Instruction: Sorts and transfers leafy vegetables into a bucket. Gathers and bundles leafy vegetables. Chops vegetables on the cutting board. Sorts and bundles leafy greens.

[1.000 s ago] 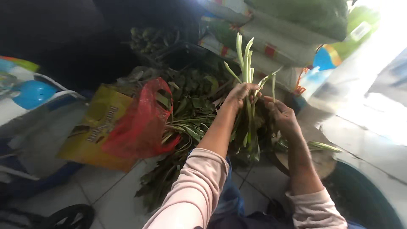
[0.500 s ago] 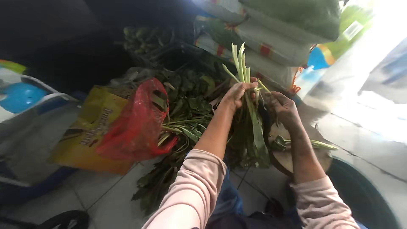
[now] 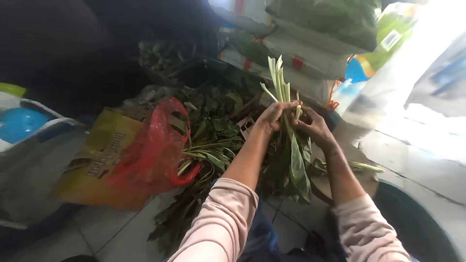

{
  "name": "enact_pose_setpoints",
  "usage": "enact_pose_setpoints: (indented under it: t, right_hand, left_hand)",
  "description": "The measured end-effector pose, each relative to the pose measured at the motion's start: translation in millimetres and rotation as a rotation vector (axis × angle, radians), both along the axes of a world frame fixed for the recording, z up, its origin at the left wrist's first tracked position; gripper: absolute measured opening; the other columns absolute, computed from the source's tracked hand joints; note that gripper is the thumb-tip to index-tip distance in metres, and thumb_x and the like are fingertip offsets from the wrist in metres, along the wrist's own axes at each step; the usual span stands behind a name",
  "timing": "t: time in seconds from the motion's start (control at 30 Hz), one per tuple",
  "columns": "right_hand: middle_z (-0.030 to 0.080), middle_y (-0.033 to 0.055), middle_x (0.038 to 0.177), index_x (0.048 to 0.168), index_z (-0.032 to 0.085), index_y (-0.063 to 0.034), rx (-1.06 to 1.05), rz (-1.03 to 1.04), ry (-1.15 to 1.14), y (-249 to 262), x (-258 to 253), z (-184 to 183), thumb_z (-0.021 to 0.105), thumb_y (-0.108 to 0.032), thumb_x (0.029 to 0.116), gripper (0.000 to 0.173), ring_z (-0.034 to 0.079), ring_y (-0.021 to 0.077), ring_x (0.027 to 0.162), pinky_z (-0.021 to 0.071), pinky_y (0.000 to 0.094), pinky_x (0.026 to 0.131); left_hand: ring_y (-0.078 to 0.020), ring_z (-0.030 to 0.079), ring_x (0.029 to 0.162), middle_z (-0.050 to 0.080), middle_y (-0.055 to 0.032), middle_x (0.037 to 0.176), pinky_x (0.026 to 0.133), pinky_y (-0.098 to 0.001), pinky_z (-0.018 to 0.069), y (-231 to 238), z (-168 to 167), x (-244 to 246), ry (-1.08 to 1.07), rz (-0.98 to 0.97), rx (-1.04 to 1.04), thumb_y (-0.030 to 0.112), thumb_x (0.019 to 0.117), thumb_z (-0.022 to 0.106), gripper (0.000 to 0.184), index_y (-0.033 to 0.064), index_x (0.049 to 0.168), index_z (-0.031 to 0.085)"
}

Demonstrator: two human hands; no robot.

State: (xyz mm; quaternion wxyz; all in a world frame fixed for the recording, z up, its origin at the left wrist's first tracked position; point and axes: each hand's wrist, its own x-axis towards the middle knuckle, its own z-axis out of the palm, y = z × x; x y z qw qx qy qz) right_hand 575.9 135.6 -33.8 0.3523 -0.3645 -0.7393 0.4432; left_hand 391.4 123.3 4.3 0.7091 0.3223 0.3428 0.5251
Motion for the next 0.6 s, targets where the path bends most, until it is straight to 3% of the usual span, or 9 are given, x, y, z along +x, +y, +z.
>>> enact_pose_setpoints:
  t: [0.1,0.23,0.3,0.37,0.47,0.53,0.6]
  right_hand:
    - [0.070,0.0026,0.111,0.140,0.059,-0.0151,-0.018,-0.011,0.027,-4,3,1,0.072,-0.040,0.0929,0.055,0.066,0.0081,0.088,0.0566,0.0290,0.077]
    - [0.072,0.0004,0.102,0.126,0.066,-0.0102,-0.073,-0.062,0.093,-5,6,-5,0.069,-0.042,0.0960,0.044,0.066,0.0054,0.084,0.0567,0.0256,0.075]
    - [0.073,0.0021,0.100,0.122,0.067,-0.0075,-0.161,-0.107,0.151,-8,6,-6,0.067,-0.035,0.0993,0.035,0.067,0.0076,0.085,0.0575,0.0279,0.077]
    - [0.072,0.0026,0.091,0.114,0.068,-0.0055,-0.208,-0.186,0.176,-11,5,-7,0.062,-0.031,0.1034,0.029,0.066,0.0081,0.076,0.0567,0.0278,0.071]
    - [0.064,0.0014,0.077,0.105,0.068,-0.0062,-0.212,-0.295,0.157,-13,5,-11,0.058,-0.033,0.1062,0.029,0.058,0.0077,0.063,0.0515,0.0268,0.061]
    - [0.063,0.0004,0.078,0.106,0.067,-0.0074,-0.208,-0.312,0.167,-15,7,-10,0.057,-0.032,0.1064,0.027,0.056,0.0069,0.064,0.0503,0.0265,0.061]
    - [0.062,-0.0010,0.080,0.108,0.065,-0.0089,-0.217,-0.338,0.203,-19,6,-4,0.055,-0.032,0.1073,0.025,0.056,0.0056,0.066,0.0499,0.0251,0.062]
  left_hand:
    - [-0.0050,0.057,0.056,0.061,0.0008,0.072,0.053,-0.0193,0.0517,-7,-9,0,0.046,-0.032,0.028,0.025,0.1051,0.052,0.022,0.0072,0.107,0.064]
    - [-0.0060,0.058,0.054,0.062,-0.0012,0.070,0.051,-0.0194,0.0513,2,1,12,0.132,-0.020,0.084,0.044,0.1128,0.030,0.047,0.0066,0.121,0.057]
    - [-0.0079,0.057,0.054,0.061,-0.0024,0.072,0.048,-0.0206,0.0503,-2,2,17,0.186,0.006,0.064,0.051,0.1108,0.031,0.049,0.0098,0.123,0.054]
    - [-0.0090,0.055,0.051,0.061,-0.0040,0.072,0.046,-0.0221,0.0486,-13,-7,16,0.217,0.015,0.071,0.058,0.1072,0.039,0.051,0.0111,0.119,0.055]
    - [-0.0094,0.054,0.049,0.064,-0.0058,0.080,0.046,-0.0228,0.0483,-16,-14,14,0.219,-0.028,0.079,0.055,0.1071,0.042,0.046,0.0125,0.121,0.053]
    - [-0.0082,0.054,0.050,0.065,-0.0046,0.087,0.046,-0.0213,0.0482,-16,-9,16,0.248,-0.007,0.083,0.045,0.1087,0.044,0.036,0.0144,0.125,0.051]
    - [-0.0086,0.057,0.054,0.065,-0.0034,0.086,0.050,-0.0224,0.0507,-12,-3,22,0.269,0.074,0.056,0.036,0.1087,0.049,0.027,0.0124,0.121,0.054]
